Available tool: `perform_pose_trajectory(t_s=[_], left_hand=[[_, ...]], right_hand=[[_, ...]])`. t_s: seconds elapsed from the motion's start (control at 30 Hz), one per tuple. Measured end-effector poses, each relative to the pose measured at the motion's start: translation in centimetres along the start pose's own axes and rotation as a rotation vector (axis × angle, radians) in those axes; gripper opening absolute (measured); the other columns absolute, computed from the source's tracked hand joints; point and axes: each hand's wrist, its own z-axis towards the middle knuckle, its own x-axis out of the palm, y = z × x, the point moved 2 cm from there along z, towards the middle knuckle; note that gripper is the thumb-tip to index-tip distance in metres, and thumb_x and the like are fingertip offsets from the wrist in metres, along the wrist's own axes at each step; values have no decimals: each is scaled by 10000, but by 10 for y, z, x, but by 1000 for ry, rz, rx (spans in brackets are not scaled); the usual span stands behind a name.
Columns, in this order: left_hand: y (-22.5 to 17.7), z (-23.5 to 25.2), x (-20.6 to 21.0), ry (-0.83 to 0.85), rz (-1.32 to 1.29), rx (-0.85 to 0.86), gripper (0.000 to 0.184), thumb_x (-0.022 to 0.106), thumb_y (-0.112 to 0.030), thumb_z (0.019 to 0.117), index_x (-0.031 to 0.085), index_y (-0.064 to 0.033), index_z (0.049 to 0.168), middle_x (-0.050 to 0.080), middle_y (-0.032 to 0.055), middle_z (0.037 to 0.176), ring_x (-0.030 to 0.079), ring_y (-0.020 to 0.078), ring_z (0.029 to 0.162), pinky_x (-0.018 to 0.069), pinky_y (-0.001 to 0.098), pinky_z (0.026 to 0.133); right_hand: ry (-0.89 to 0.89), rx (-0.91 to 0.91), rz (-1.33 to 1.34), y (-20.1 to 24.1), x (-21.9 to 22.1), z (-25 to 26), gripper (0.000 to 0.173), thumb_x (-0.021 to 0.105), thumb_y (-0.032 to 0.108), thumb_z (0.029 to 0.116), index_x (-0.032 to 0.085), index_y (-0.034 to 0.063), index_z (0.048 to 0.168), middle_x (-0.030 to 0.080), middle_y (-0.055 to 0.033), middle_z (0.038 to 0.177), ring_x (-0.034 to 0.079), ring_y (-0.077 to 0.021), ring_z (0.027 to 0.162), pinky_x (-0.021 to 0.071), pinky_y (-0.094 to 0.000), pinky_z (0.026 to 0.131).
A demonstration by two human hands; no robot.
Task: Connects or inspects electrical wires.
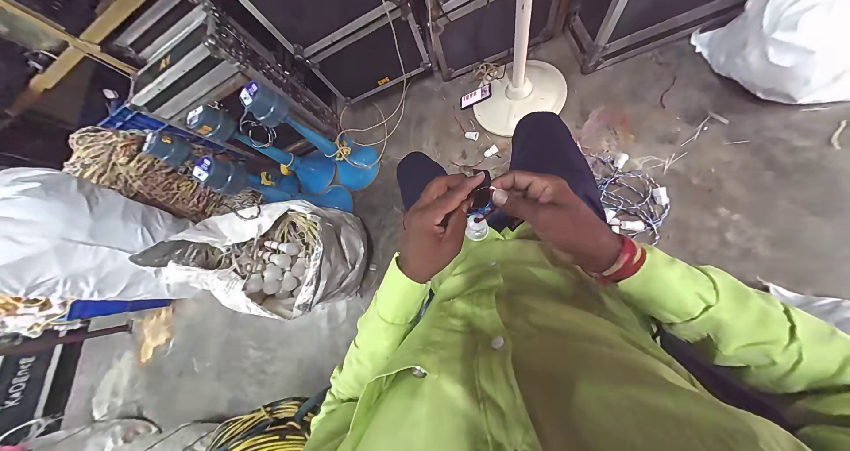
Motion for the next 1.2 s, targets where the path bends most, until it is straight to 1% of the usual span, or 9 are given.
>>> perform_pose_trajectory(t_s=[0.2, 0.43, 0.6, 0.73, 0.83, 0.93, 1.0, 1.1, 1.2], left_hand=[[0, -2, 11, -7, 414, 158, 323, 629, -8, 938, 749, -121, 1216, 687, 144, 1147, 657, 283, 1036, 521, 482, 883], [16, -15, 12, 56, 546, 285, 244, 728, -57, 912, 777, -105, 1146, 693, 199, 1169, 676, 343, 1089, 566, 462, 925], [17, -18, 19, -24, 306, 145, 185, 650, -11, 948, 765, 26, 1089, 733, 177, 1070, 713, 239, 1020, 580, 342, 923], [16, -18, 24, -110, 18, -139, 172, 629, -33, 979, 750, 26, 1086, 726, 72, 945, 685, 64, 784, 597, 233, 729], [16, -16, 20, -122, -119, -217, 142, 692, -35, 946, 738, 17, 1070, 731, 9, 822, 645, 24, 621, 579, 214, 584], [18, -14, 16, -83, -170, -264, 94, 718, -20, 910, 739, 3, 998, 693, -9, 721, 598, 25, 553, 543, 207, 531], [18, -13, 16, 12, -261, -327, 74, 674, -24, 933, 743, -9, 956, 689, -19, 715, 608, 25, 581, 547, 212, 566], [16, -11, 12, 246, -462, -466, 210, 600, -33, 983, 717, 27, 1147, 743, 38, 962, 688, 73, 827, 590, 278, 787], [10, -8, 10, 276, -442, -483, 272, 606, 0, 967, 694, 36, 1222, 725, 69, 1102, 680, 71, 907, 581, 267, 834]], right_hand=[[-5, 182, 95, -3, -2, 2, 159, 544, 115, 1043, 696, 69, 1034, 675, 12, 836, 622, -46, 727, 536, -218, 666], [8, 61, -275, -12, -16, 4, 131, 654, 134, 1000, 745, 60, 1057, 721, -9, 846, 657, -66, 699, 565, -239, 650], [11, -186, -667, -7, -15, 1, 125, 667, 112, 973, 767, 80, 1039, 734, -41, 914, 682, -135, 779, 577, -343, 725], [-107, -335, -786, -15, -3, -6, 260, 690, 52, 906, 735, 27, 1160, 738, -144, 941, 714, -300, 818, 589, -485, 760], [-87, -333, -691, -13, -3, -6, 484, 705, 40, 868, 639, 80, 1346, 744, -76, 982, 717, -197, 829, 607, -407, 754], [-32, -535, -636, -14, -9, -4, 379, 641, 91, 880, 731, 88, 1248, 716, -88, 1159, 672, -177, 1081, 563, -320, 932], [-11, -584, -605, -14, -14, -1, 259, 631, 107, 938, 772, 90, 1155, 736, -53, 1099, 692, -96, 1004, 580, -230, 870], [-59, -457, -520, -16, -22, 2, 222, 587, 88, 974, 752, 79, 1122, 744, 9, 975, 673, -8, 812, 574, -188, 726], [-88, -287, -371, -22, -25, 2, 255, 536, 22, 978, 696, 84, 1168, 719, 43, 904, 631, 19, 693, 550, -169, 612]])
